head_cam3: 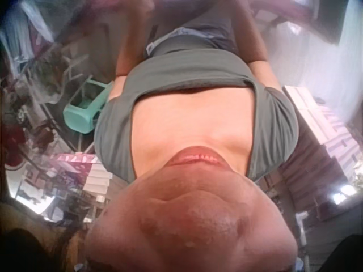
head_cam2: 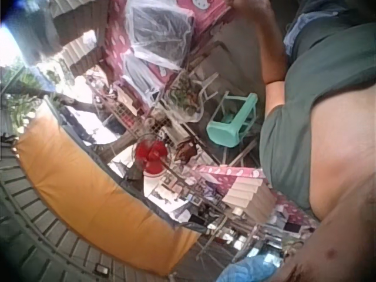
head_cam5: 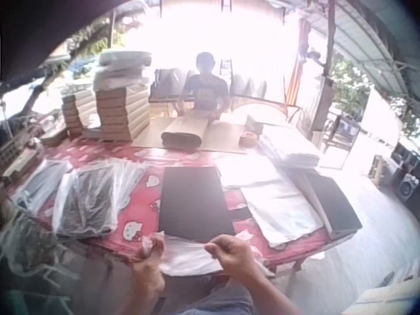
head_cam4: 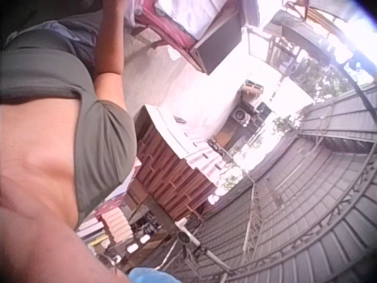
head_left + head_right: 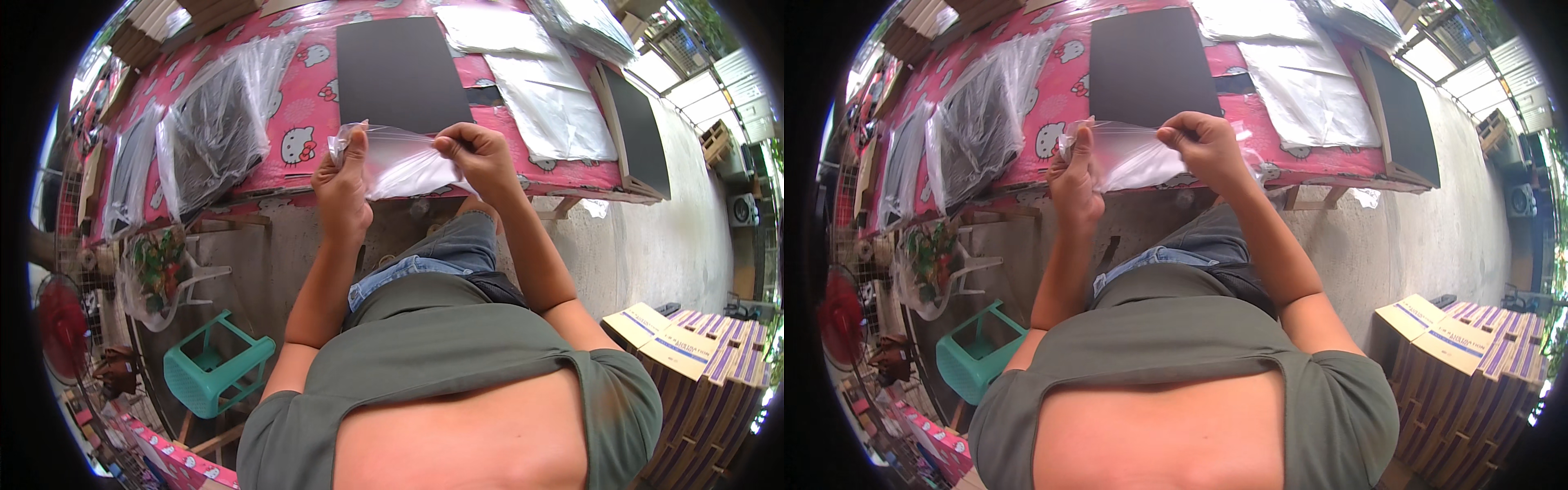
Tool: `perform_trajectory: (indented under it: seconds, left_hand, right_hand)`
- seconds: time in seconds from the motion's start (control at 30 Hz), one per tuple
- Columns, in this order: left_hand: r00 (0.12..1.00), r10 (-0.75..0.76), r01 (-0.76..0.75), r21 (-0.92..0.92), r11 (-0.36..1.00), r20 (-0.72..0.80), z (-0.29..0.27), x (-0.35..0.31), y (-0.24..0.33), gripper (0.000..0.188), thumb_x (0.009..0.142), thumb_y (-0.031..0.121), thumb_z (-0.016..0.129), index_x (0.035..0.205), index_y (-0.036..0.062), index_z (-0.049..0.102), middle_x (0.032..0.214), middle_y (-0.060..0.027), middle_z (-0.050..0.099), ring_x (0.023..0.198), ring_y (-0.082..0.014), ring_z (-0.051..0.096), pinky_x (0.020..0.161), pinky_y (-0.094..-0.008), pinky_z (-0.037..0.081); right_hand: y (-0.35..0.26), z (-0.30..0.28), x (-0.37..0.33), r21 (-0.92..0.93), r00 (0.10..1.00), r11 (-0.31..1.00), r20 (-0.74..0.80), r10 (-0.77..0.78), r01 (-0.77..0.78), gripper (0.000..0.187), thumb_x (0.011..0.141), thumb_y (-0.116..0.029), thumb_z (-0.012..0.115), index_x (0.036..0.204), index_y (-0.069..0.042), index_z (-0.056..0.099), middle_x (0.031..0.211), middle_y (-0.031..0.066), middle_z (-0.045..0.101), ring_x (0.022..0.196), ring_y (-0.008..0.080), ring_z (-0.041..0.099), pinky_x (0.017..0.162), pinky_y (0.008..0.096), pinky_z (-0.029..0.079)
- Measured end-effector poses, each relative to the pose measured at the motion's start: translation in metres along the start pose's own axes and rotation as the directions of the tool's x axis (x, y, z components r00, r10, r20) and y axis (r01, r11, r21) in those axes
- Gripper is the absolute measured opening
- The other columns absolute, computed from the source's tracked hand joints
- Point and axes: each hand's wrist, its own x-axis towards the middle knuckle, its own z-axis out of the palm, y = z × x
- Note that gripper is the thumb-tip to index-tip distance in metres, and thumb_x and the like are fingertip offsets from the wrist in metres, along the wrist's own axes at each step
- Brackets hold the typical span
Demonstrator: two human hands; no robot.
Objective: The person places black rectangular boards into plastic sleeves one at a time and stacks the packaged boards on the table.
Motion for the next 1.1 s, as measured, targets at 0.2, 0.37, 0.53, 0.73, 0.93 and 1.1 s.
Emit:
perform_trajectory:
  seconds: [0.2, 0.37, 0.53, 0.73, 0.93, 1.1]
  left_hand:
    - [0.996, 0.088, -0.092, -0.162, 0.983, -0.026, 0.001, -0.006, 0.004, 0.012, 0.078, 0.01, 0.062, 0.084, -0.0001, 0.062, 0.077, -0.005, 0.061, 0.067, -0.0124, 0.057, 0.063, -0.023, 0.046]
    - [0.989, -0.057, 0.09, -0.245, 0.965, 0.138, -0.007, -0.01, 0.005, 0.014, 0.081, 0.017, 0.059, 0.076, 0.0049, 0.057, 0.059, 0.0005, 0.052, 0.041, -0.0081, 0.045, 0.038, -0.0213, 0.036]
    - [0.579, -0.47, 0.332, 0.333, 0.882, 0.666, -0.036, -0.01, -0.001, 0.018, 0.081, 0.017, 0.06, 0.093, 0.0039, 0.056, 0.073, -0.0041, 0.059, 0.059, -0.0084, 0.052, 0.052, -0.0217, 0.041]
    - [0.566, -0.454, 0.663, -0.054, 0.746, 0.688, -0.054, 0.029, 0.03, 0.028, 0.084, 0.028, 0.053, 0.093, 0.0013, 0.056, 0.085, -0.0104, 0.061, 0.074, -0.0154, 0.058, 0.065, -0.0275, 0.046]
    - [0.729, -0.212, 0.452, -0.225, 0.863, 0.651, -0.082, 0.025, 0.02, 0.038, 0.083, 0.032, 0.053, 0.107, 0.0031, 0.052, 0.094, -0.0069, 0.058, 0.085, -0.0145, 0.055, 0.079, -0.032, 0.045]
    - [0.665, 0.123, 0.663, -0.658, 0.357, 0.737, -0.063, 0.029, 0.038, 0.066, 0.078, 0.046, 0.052, 0.128, 0.0079, 0.033, 0.121, -0.0168, 0.045, 0.108, -0.027, 0.047, 0.089, -0.0425, 0.039]
  right_hand:
    - [-0.004, 0.013, -0.001, -0.33, 0.972, 0.925, -0.077, -0.224, 0.187, 0.011, 0.075, -0.011, 0.064, 0.074, -0.001, 0.062, 0.061, 0.0032, 0.06, 0.052, 0.0051, 0.048, 0.048, 0.0215, 0.038]
    - [-0.004, 0.018, 0.003, -0.366, 0.854, 0.845, -0.198, -0.481, 0.391, 0.005, 0.075, -0.004, 0.061, 0.079, -0.001, 0.059, 0.064, 0.0061, 0.061, 0.053, 0.0079, 0.051, 0.051, 0.0226, 0.04]
    - [-0.023, -0.006, 0.002, 0.6, 0.964, 0.782, 0.066, -0.258, 0.169, 0.01, 0.084, -0.011, 0.052, 0.078, -0.003, 0.052, 0.061, 0.0007, 0.049, 0.051, 0.0056, 0.047, 0.048, 0.0189, 0.039]
    - [0.001, -0.021, -0.006, 0.397, 0.471, 0.823, 0.681, -0.561, 0.406, 0.009, 0.074, -0.005, 0.06, 0.083, -0.001, 0.062, 0.08, 0.0093, 0.062, 0.075, 0.0178, 0.059, 0.071, 0.0289, 0.047]
    - [0.015, -0.029, -0.015, 0.256, 0.907, 0.938, 0.405, 0.115, -0.233, 0.042, 0.085, -0.032, 0.045, 0.1, 0.007, 0.05, 0.09, 0.0149, 0.057, 0.077, 0.0214, 0.059, 0.066, 0.0337, 0.05]
    - [0.053, -0.031, -0.019, 0.606, 0.783, 0.755, 0.585, -0.21, -0.251, 0.039, 0.073, -0.023, 0.06, 0.095, 0.009, 0.056, 0.091, 0.0174, 0.059, 0.08, 0.0232, 0.058, 0.074, 0.036, 0.046]
